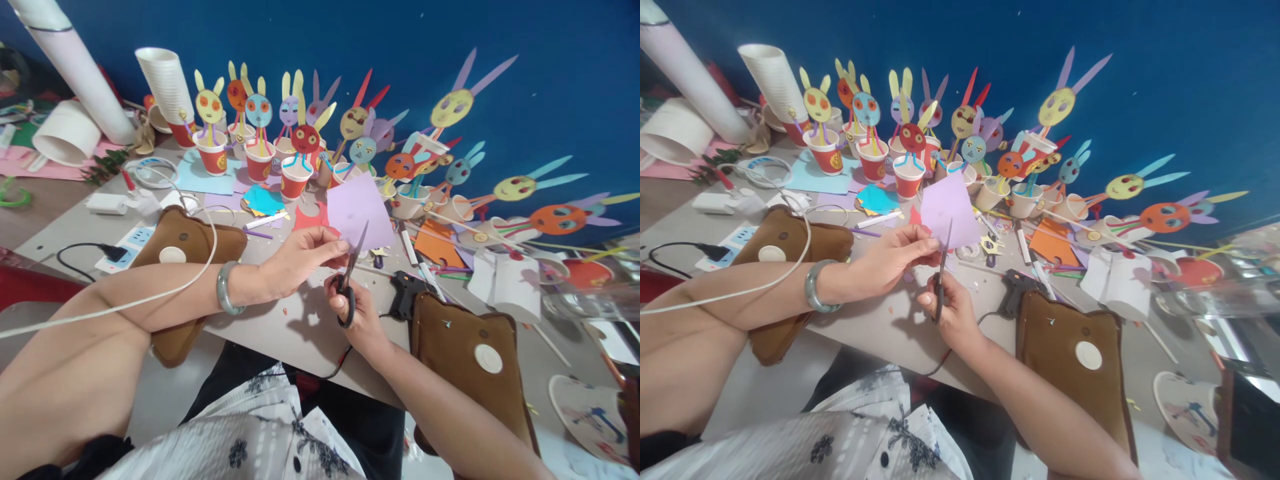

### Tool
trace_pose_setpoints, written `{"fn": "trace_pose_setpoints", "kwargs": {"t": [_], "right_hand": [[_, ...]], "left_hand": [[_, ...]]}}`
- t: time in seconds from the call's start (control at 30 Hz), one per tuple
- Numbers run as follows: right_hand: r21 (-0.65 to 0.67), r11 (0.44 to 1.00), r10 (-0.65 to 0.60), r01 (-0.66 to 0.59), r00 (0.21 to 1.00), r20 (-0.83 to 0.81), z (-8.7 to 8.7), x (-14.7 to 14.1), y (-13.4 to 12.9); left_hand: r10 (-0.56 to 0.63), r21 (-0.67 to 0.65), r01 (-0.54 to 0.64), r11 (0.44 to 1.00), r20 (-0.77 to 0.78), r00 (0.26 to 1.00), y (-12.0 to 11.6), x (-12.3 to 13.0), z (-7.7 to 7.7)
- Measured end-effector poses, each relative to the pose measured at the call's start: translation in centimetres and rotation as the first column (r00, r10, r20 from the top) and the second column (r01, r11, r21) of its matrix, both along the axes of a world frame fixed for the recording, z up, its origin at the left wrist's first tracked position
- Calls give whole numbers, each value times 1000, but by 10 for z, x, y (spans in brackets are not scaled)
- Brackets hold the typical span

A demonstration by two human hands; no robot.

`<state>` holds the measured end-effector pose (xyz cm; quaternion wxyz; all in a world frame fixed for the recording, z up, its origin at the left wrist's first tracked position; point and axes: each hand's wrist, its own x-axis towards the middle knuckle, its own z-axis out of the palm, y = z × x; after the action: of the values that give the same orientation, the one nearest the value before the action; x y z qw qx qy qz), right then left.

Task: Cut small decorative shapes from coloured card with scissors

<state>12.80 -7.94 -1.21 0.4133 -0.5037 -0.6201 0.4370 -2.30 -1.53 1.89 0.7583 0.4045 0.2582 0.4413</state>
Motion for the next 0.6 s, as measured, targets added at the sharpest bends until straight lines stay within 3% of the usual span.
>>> {"fn": "trace_pose_setpoints", "kwargs": {"t": [0.6], "right_hand": [[-12,1000,-5,5,1000,31,-1,9,0]], "left_hand": [[-5,88,4,996,6,1000,3,-2,-4]]}}
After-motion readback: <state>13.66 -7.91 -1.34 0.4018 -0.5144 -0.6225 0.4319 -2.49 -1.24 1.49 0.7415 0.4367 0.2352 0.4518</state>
